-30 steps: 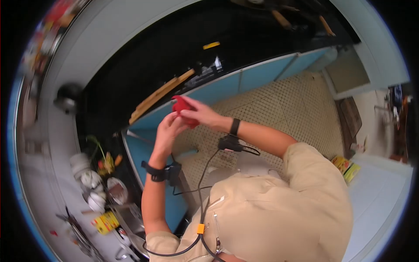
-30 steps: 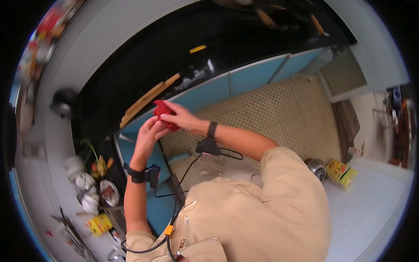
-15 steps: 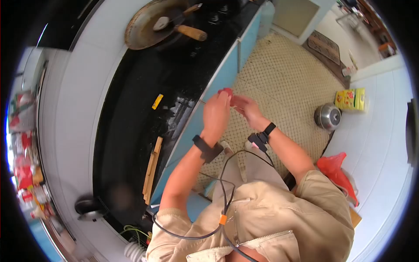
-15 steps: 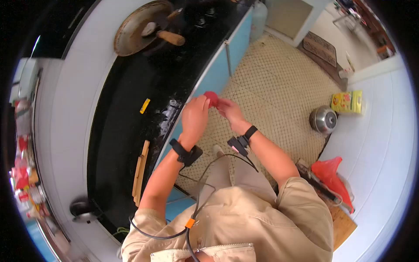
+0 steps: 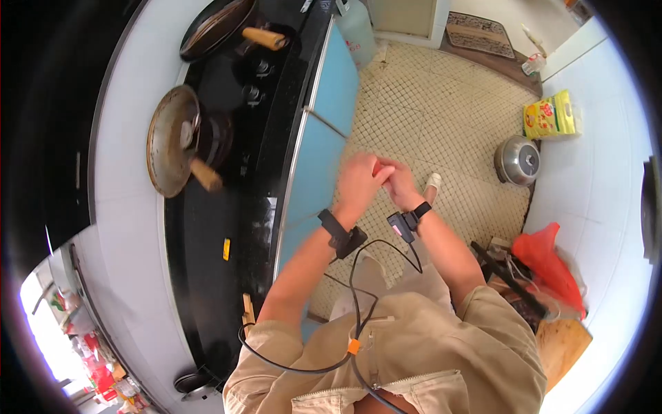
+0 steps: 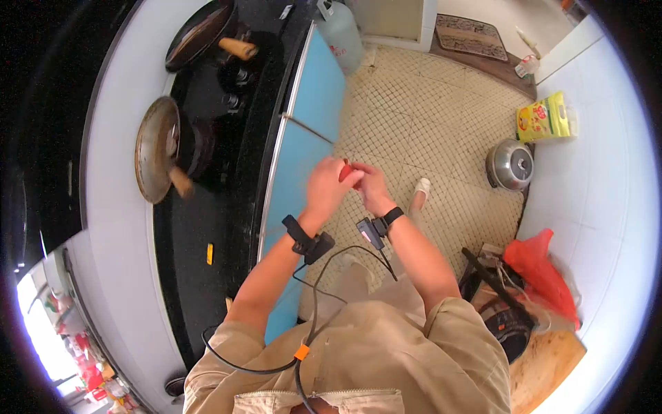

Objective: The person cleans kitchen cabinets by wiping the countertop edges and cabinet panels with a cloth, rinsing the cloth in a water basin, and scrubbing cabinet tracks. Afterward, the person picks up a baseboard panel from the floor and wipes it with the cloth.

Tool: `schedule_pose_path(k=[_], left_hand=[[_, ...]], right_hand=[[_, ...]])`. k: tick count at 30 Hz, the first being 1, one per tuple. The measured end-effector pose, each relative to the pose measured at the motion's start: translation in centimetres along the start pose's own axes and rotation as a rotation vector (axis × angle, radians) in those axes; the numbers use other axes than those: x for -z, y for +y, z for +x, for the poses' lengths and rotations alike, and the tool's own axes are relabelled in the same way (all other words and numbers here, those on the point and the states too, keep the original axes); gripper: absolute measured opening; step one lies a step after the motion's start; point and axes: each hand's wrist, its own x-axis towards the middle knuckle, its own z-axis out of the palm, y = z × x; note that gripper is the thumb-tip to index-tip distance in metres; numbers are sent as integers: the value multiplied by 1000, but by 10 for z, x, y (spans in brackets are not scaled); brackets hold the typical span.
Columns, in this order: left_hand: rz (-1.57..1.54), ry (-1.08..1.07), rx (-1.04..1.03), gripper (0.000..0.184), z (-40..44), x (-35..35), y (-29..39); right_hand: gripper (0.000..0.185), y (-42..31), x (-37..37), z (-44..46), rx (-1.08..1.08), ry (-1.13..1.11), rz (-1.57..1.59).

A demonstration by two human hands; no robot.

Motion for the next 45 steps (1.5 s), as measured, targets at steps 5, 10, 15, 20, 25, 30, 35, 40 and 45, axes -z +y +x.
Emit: schedule_pose_path(k=[5,10,15,20,25,30,35,40,45], left_hand=[[-40,-130,302,29,87,-75,-19],[-342,53,665,28,147,-120,-32],[-411,116,765,25,175,-144,-48],[-609,83,747,28,171,-172,-81],[-610,75,737,32,126,-162,-147],[-766,370,766,54,101,-138,-218],[-466,126,878,64,74,-126,-274],[-435,-16,875,61,63,-146,-299],[-421,-106,1028,58,46,-161,-321]], right_hand=[[31,-32,58,91,73,213,-212],[27,-36,103,168,119,375,-487],[35,-66,82,218,-150,37,-204],[48,-47,52,261,-168,-70,19],[56,-12,31,292,-300,-310,219],[55,47,-54,327,459,-293,-352],[60,127,-69,436,715,174,-608],[57,186,1,566,625,424,-626],[68,170,-47,464,525,302,-561]])
